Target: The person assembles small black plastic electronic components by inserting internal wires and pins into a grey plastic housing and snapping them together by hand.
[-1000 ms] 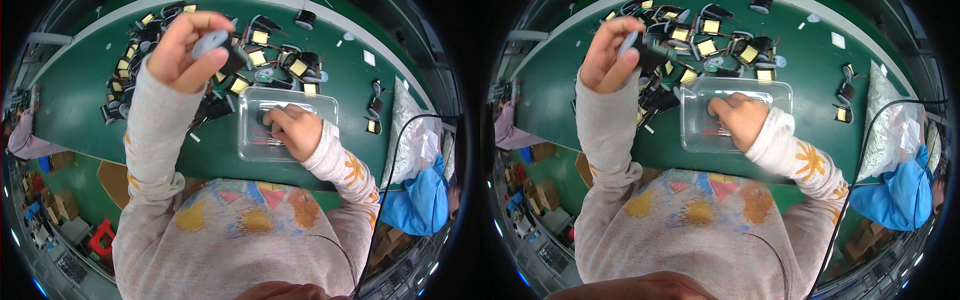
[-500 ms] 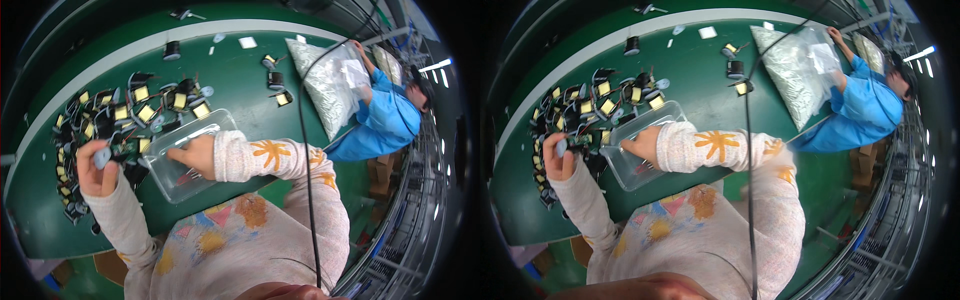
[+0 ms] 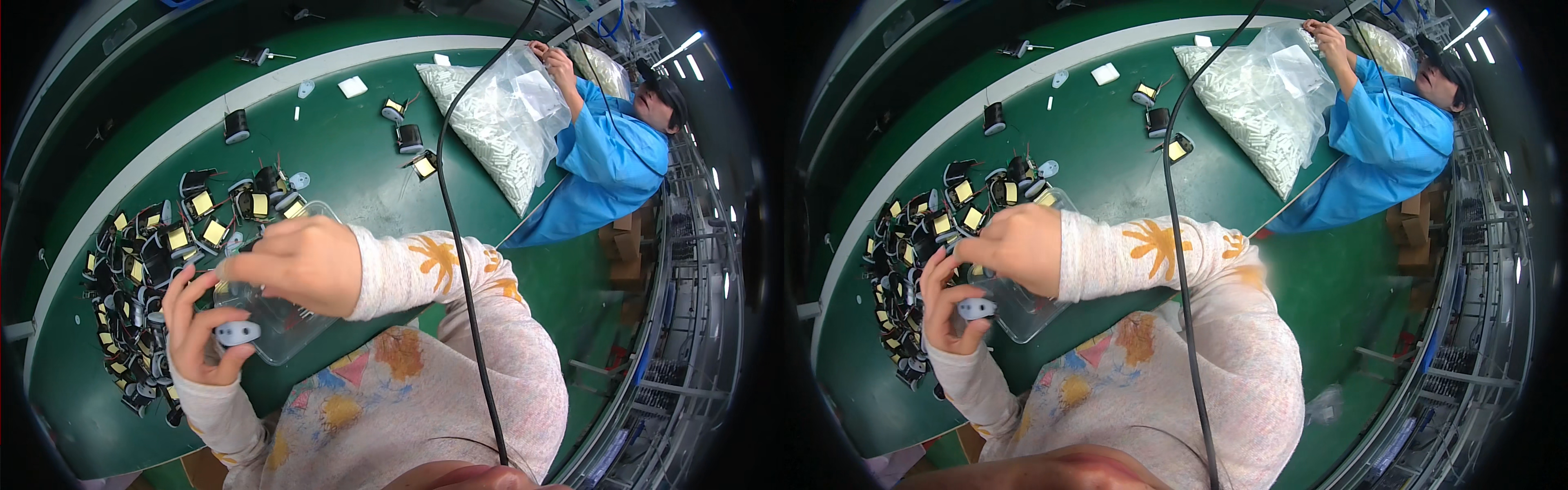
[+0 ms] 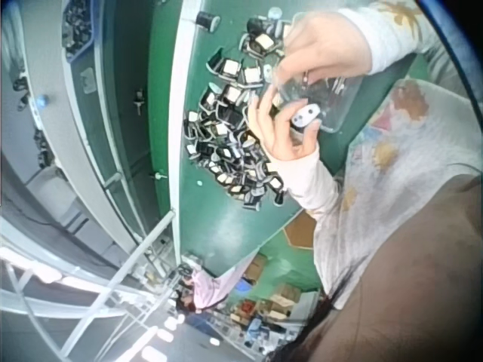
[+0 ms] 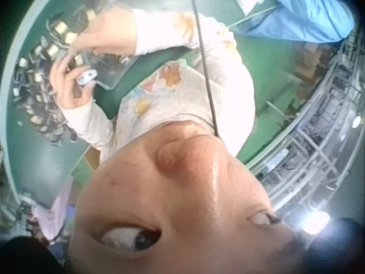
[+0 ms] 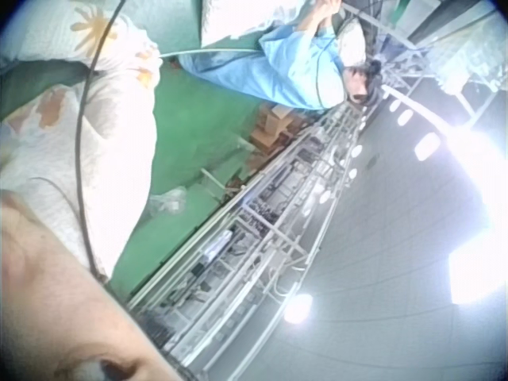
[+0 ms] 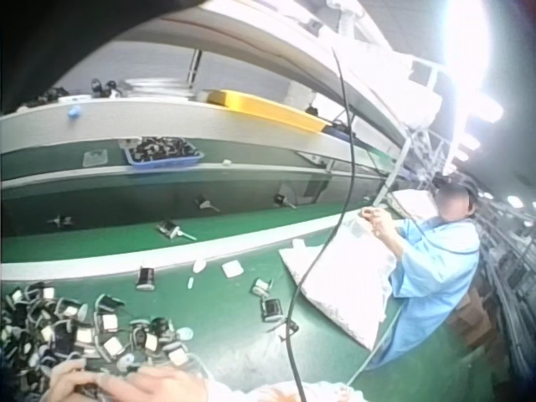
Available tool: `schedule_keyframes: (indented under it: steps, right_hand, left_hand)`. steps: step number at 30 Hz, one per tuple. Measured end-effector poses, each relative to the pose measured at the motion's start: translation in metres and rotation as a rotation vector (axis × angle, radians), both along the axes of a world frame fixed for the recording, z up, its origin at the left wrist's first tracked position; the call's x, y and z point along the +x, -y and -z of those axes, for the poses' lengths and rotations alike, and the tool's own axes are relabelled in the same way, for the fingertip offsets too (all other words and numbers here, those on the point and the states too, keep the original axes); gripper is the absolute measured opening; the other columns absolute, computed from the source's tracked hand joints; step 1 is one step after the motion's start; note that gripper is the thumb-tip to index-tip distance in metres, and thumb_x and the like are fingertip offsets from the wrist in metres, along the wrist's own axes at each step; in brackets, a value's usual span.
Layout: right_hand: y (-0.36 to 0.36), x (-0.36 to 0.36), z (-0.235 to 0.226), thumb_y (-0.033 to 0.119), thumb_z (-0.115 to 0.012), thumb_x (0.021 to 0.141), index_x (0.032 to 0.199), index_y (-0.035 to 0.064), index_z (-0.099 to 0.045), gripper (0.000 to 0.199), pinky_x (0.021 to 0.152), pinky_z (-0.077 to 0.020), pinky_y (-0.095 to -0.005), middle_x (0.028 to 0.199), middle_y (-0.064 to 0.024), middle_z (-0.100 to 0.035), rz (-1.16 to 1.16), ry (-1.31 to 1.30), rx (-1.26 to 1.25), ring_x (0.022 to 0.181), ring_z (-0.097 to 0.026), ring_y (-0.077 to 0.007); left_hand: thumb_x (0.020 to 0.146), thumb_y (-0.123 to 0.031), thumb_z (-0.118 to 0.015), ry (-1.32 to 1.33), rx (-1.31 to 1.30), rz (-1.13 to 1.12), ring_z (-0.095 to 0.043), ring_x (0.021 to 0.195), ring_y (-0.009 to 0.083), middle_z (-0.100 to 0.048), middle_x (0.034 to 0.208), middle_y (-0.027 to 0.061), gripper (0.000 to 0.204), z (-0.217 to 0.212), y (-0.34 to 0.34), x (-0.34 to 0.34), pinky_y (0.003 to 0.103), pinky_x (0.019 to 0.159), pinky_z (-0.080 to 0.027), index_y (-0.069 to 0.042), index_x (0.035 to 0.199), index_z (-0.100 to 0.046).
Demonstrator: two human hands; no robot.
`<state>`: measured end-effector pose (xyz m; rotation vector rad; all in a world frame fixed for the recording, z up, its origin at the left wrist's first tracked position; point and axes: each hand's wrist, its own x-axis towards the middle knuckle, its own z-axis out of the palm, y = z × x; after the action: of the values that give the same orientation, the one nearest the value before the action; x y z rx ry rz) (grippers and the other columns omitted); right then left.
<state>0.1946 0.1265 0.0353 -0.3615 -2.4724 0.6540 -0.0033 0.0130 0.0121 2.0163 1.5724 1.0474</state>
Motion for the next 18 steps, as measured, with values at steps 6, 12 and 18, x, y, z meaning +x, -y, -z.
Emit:
schedule_keyframes:
  steps: [6,12,18]
  right_hand:
    - [0.000,0.001,-0.002,0.009,-0.058,0.070,0.110,0.0037,-0.059,0.040,0.057,-0.0473,-0.0277,0.080,-0.0049,-0.056,-0.144,-0.088,0.177,0.068,-0.055,-0.0185]
    - [-0.005,-0.008,-0.001,0.005,-0.069,0.069,0.109,0.0013,-0.058,0.041,0.059,-0.0495,-0.0277,0.088,-0.0090,-0.061,-0.238,-0.293,-0.268,0.072,-0.060,-0.0195]
    - [-0.009,-0.009,0.003,0.004,-0.074,0.070,0.098,0.0014,-0.065,0.030,0.062,-0.0517,-0.0248,0.084,-0.0084,-0.066,-0.268,-0.171,-0.728,0.074,-0.064,-0.0155]
  left_hand:
    - [0.066,-0.040,-0.074,-0.014,-0.033,0.074,-0.045,0.115,0.0378,-0.058,0.100,0.0129,0.043,0.000,-0.006,0.015,0.047,0.093,-0.037,-0.003,0.086,-0.066]
    - [0.062,-0.036,-0.077,0.208,-0.054,0.073,-0.048,0.109,0.0357,-0.060,0.094,0.0108,0.042,0.004,0.000,0.007,0.045,0.089,-0.039,-0.003,0.086,-0.066]
    - [0.058,-0.032,-0.079,0.311,-0.029,0.087,-0.050,0.105,0.0341,-0.061,0.092,0.0095,0.039,0.007,0.002,0.008,0.044,0.089,-0.040,-0.005,0.082,-0.067]
